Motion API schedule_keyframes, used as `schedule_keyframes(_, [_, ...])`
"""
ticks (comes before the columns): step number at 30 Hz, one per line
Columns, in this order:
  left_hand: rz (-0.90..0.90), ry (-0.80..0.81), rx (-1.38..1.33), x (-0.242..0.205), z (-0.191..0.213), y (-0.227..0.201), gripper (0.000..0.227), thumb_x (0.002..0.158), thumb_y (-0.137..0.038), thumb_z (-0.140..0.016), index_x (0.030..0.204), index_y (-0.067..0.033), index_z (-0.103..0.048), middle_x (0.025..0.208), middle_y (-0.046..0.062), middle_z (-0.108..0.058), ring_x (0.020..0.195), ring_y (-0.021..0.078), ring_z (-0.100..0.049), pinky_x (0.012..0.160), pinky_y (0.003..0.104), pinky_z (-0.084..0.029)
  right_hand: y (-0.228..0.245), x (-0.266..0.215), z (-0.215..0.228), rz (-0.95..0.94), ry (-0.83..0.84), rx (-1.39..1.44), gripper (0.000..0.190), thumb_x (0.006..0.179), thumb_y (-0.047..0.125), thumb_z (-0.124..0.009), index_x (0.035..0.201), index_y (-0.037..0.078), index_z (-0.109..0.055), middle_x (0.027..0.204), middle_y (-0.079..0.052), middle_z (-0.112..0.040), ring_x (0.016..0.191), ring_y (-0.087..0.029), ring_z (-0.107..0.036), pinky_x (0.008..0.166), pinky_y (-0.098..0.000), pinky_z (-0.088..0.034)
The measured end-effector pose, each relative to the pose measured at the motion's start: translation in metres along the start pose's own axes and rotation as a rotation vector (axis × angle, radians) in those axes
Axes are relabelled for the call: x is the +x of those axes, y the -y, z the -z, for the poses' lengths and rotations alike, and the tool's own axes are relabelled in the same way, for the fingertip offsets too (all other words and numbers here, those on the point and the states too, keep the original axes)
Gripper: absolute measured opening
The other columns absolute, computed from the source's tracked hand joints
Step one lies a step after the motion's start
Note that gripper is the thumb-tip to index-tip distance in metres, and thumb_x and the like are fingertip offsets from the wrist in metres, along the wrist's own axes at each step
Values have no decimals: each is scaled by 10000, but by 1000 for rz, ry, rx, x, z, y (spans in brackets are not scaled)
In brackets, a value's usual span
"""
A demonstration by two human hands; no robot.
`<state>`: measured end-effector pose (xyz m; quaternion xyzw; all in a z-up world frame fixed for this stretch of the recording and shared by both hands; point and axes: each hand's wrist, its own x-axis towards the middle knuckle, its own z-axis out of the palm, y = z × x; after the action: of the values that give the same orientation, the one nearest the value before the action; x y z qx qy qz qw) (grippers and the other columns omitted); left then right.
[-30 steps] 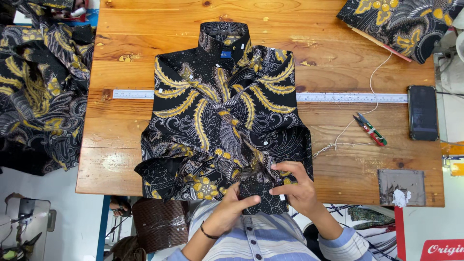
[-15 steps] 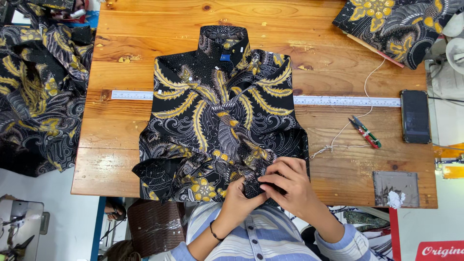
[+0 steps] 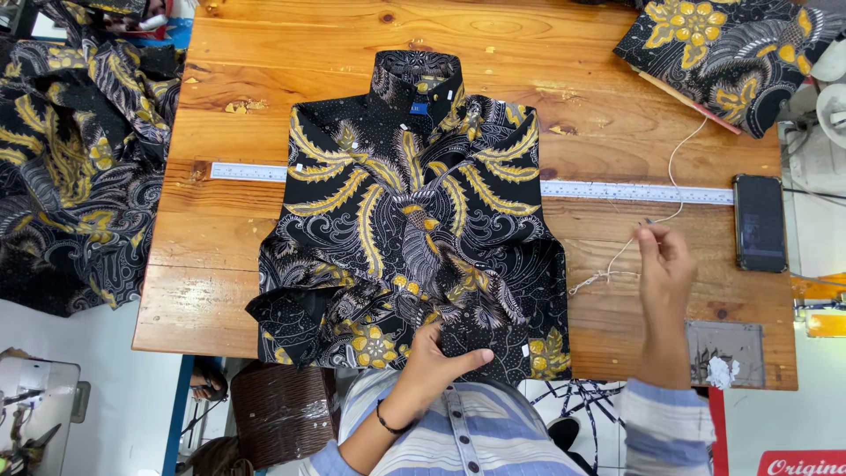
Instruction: The person smooths a patterned shirt on a wooden table, then uses shears to trim loose threads and excess fabric along the shirt's edges. The person repeatedly adjusts the shirt and cuts small sections of thread.
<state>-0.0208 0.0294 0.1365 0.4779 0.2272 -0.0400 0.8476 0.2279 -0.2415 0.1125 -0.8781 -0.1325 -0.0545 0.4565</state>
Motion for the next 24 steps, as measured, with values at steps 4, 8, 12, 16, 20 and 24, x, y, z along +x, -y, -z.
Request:
schedule_keyframes(4, [70,1,-54,-2,3,-5,288,773,-2,-837,1043,24,-738,989,63,-785,828,102,-721,790,275,-593,-78,10,26,358,-172,-1150,529,732,473,-748,1083,77,-731,1065,-210,-714,1005,-373,-624,824,-465,-493])
schedule_keyframes(8, [27,10,-52,-4,4,-9,269,795,-9,-829,1046,28,-740,980,65,-785,824,98,-718,780,267,-595,-128,-3,30,6,73,-888,278,1062,277,-633,1134,9,-652,977,-220,-666,933,-380,-635,835,-483,-485])
schedule_keyframes(12, [-64,1,11,-3,-1,-11,289,791,-28,-836,1052,29,-725,983,59,-778,839,89,-713,791,267,-599,-117,-2,25,-290,127,2,280,1155,292,-487,1188,41,-606,930,-143,-681,817,-249,-647,751,-377,-516])
schedule_keyframes(16, [-140,-44,103,-3,-6,-9,323,766,-43,-850,1056,16,-719,983,50,-774,843,79,-709,791,262,-600,-25,-25,8,-383,270,413,244,1066,231,-464,1194,70,-596,877,-89,-694,734,-166,-628,660,-311,-518])
schedule_keyframes(20, [-214,-69,204,-1,-9,-7,302,759,-47,-849,1030,21,-733,977,55,-790,843,76,-717,795,257,-603,88,-74,-18,-100,619,25,240,761,67,-885,982,82,-793,743,-22,-725,641,-177,-592,581,-321,-473])
schedule_keyframes(24, [-283,-112,387,-3,-8,-8,271,721,-50,-849,959,18,-737,875,72,-794,763,85,-713,720,260,-587,154,-74,-33,529,635,-7,380,611,44,-817,985,91,-771,800,-1,-700,671,-214,-564,599,-332,-462])
